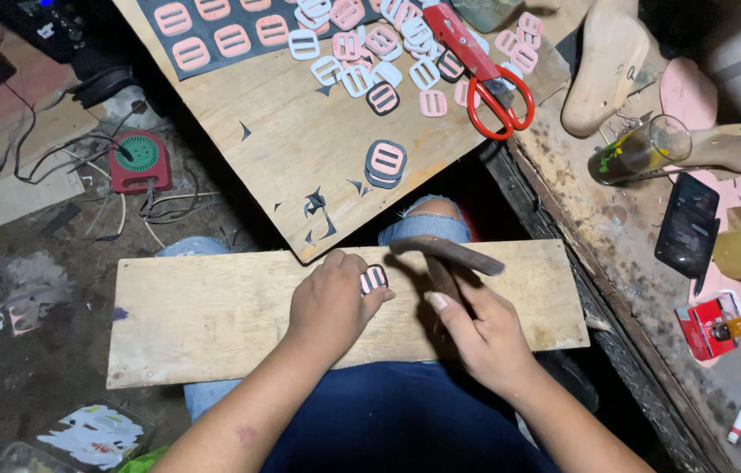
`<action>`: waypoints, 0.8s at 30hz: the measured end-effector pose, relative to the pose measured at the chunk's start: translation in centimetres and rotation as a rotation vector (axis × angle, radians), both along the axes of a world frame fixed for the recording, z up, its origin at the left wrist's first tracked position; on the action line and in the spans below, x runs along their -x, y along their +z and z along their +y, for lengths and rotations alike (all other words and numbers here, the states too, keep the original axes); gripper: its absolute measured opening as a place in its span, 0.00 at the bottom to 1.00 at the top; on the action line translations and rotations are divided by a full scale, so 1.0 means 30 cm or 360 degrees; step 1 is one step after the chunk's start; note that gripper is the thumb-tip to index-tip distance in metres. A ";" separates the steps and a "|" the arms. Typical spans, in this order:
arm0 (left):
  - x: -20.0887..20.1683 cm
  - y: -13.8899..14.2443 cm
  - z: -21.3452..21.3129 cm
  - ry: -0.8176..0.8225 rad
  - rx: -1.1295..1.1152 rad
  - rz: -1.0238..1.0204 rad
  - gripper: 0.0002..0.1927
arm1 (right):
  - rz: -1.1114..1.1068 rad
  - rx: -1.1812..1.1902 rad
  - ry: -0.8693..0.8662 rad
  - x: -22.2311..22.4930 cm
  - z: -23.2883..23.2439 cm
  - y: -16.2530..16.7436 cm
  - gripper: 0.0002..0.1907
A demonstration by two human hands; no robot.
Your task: The person uses a hammer to repeatedly strike small pink plastic buckle pieces on a wooden board, shaping or flattening them. The person handles the pieces one at a time, repositioning them between strikes. Finished pieces are set aside on the board.
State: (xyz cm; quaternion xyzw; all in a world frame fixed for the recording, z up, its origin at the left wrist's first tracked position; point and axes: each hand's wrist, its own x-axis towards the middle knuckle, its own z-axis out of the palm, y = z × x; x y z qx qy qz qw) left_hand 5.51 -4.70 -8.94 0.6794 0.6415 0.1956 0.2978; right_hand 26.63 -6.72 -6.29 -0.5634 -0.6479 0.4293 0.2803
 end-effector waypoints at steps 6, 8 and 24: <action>-0.029 0.015 -0.005 -0.0003 0.0057 0.0176 0.26 | 0.0055 0.0525 -0.0031 0.011 0.005 -0.029 0.27; -0.013 0.020 -0.015 -0.0053 -0.0068 0.0087 0.25 | 0.0141 0.0419 -0.0110 -0.001 0.005 -0.028 0.27; 0.006 0.043 0.023 -0.0162 0.0139 0.0155 0.26 | 0.0060 0.0454 0.0094 0.002 -0.004 -0.008 0.16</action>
